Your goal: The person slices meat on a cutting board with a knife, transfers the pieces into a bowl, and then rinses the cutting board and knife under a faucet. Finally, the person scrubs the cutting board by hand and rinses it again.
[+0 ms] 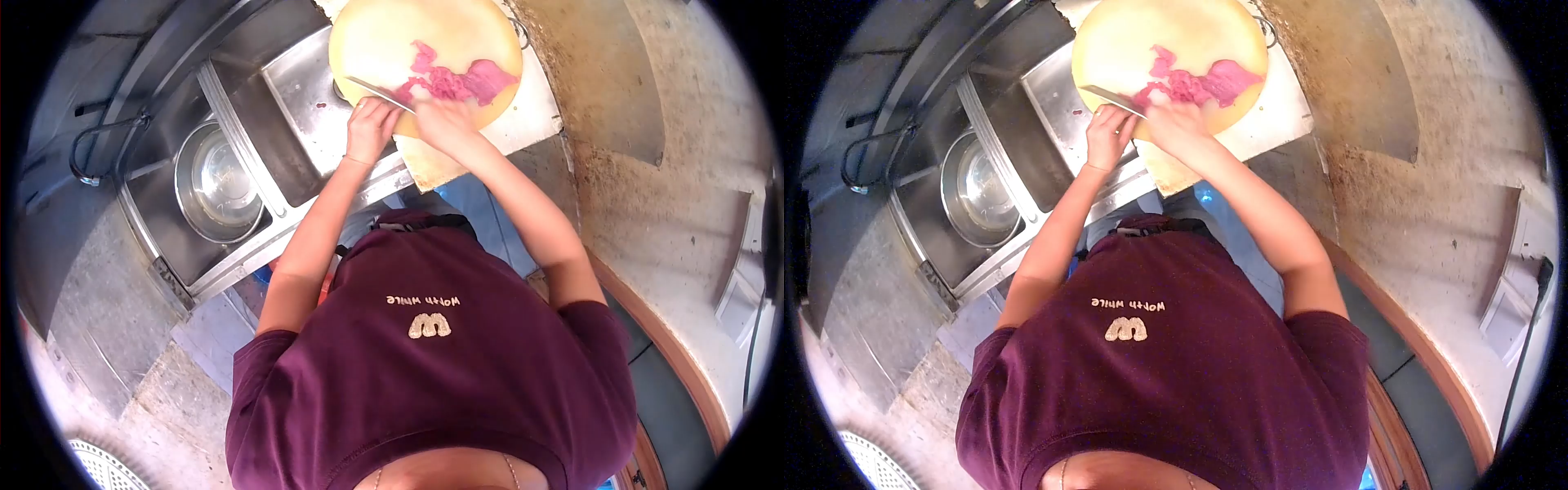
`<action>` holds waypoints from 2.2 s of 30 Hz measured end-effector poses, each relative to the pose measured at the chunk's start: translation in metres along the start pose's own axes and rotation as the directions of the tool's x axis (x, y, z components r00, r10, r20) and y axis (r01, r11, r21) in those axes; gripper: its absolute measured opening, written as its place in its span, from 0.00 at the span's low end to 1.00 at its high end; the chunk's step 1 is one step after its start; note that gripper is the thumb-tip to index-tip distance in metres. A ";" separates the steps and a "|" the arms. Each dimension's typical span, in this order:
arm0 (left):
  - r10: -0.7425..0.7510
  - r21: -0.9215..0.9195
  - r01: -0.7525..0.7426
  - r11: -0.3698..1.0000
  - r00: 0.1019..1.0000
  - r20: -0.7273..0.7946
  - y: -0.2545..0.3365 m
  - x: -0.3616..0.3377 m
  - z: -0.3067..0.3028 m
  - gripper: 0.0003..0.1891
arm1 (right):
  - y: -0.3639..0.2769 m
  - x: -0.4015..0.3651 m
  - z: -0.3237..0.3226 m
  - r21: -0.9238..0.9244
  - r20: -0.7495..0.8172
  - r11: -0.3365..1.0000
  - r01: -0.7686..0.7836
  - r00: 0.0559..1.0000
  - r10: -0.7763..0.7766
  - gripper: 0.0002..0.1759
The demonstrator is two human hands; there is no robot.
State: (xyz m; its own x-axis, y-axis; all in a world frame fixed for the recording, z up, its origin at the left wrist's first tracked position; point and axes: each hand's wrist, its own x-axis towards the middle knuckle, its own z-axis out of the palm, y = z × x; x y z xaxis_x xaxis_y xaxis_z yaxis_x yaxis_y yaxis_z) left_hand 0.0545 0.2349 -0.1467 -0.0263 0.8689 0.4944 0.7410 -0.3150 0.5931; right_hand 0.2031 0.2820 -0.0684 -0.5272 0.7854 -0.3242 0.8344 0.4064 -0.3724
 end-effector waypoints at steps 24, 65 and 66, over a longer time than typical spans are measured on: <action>-0.018 -0.023 0.020 1.000 0.997 0.080 0.004 0.000 -0.012 0.06 | 0.011 -0.046 -0.018 -0.014 0.058 1.000 -0.025 0.998 0.026 0.14; -0.077 -0.157 0.152 0.976 0.910 0.407 0.005 0.113 0.018 0.18 | 0.085 -0.058 -0.029 0.972 -0.025 0.224 -0.074 0.911 0.411 0.15; -0.038 -0.081 0.081 0.993 0.902 0.431 0.000 0.116 0.024 0.19 | 0.085 -0.058 -0.028 0.971 -0.019 0.226 -0.080 0.915 0.403 0.15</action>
State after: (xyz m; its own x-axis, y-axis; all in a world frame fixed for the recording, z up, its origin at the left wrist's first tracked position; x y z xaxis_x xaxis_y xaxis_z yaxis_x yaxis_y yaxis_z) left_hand 0.0673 0.3443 -0.1043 0.2373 0.9599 0.1492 0.6795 -0.2738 0.6807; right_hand 0.3092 0.2839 -0.0564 -0.1426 0.8913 -0.4303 0.0749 -0.4238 -0.9027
